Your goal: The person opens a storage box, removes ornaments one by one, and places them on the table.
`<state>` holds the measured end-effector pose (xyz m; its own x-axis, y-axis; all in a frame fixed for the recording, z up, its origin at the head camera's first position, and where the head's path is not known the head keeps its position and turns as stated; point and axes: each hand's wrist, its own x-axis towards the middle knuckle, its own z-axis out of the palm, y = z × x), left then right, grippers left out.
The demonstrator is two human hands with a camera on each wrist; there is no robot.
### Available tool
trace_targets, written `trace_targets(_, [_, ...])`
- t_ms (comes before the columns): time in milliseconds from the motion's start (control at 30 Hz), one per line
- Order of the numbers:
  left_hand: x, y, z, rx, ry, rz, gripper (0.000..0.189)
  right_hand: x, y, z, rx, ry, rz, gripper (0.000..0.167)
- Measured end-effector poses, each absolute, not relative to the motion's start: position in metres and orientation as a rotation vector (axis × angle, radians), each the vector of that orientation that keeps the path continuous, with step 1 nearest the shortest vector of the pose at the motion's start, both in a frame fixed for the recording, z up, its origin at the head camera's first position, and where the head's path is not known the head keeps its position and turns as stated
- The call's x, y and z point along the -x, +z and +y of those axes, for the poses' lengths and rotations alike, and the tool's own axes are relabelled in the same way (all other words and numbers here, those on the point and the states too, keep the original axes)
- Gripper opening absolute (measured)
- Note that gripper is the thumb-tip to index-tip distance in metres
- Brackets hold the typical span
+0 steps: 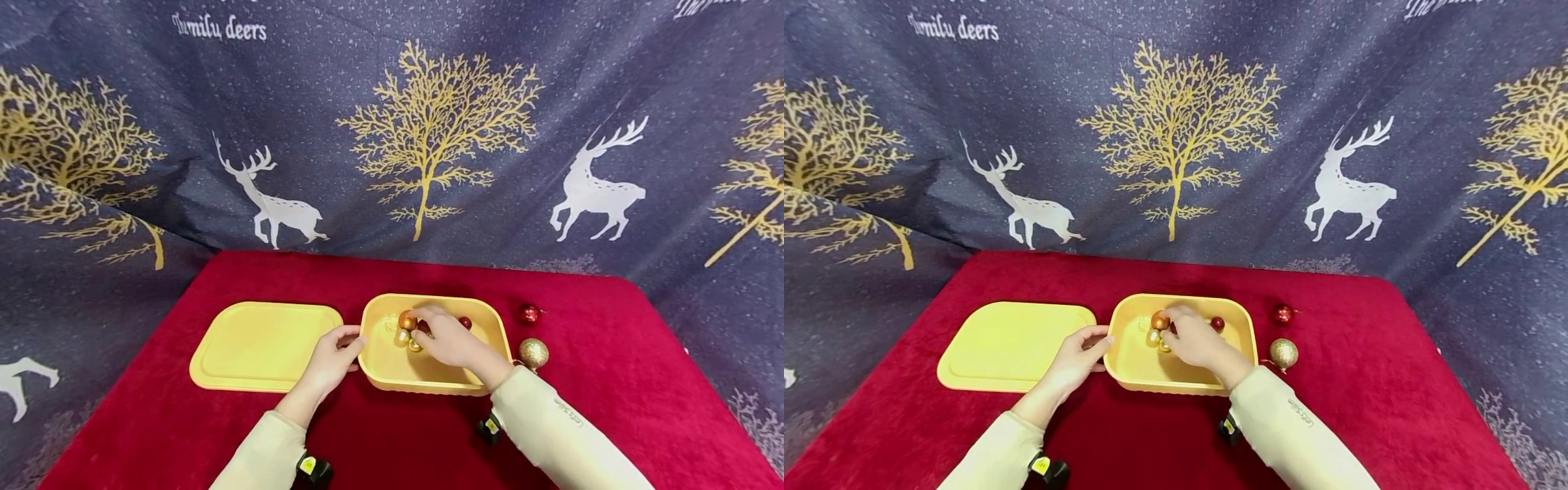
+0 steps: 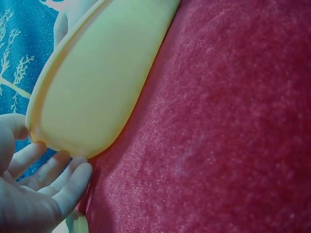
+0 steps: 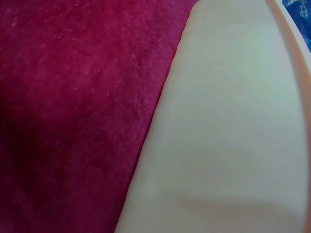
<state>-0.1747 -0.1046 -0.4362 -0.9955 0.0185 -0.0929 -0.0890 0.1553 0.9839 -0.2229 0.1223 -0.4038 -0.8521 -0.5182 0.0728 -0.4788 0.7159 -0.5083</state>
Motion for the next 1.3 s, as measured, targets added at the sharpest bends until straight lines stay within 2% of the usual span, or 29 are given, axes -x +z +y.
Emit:
trace_targets(267, [0.1729, -0.434, -0.1036, 0.067, 1.991, 2.32, 0.036, 0.2247, -0.4009, 0.1134, 0.923, -0.7, 2.823, 0.038])
trace_targets(600, [0.1732, -0.4328, -0.1036, 0.068, 1.977, 2.33, 0.035, 0.2264, -0.4048, 0.1154, 0.891, -0.613, 2.902, 0.036])
trace_targets(867, [0.1752, -0.4361, -0.1042, 0.074, 1.976, 2.333, 0.033, 0.2271, -0.4097, 0.1193, 0.99, -0.643, 2.962, 0.021])
trace_targets(1100, [0.1766, -0.4375, -0.1043, 0.089, 1.965, 2.343, 0.032, 0.2263, -0.409, 0.1183, 0.965, -0.628, 2.998, 0.016])
trace_targets(1200, [0.1765, -0.4373, -0.1046, 0.089, 1.965, 2.342, 0.032, 0.2265, -0.409, 0.1182, 0.972, -0.59, 3.018, 0.018])
trace_targets(1300, [0.1761, -0.437, -0.105, 0.082, 1.958, 2.348, 0.033, 0.2269, -0.4094, 0.119, 0.996, -0.506, 3.02, 0.027])
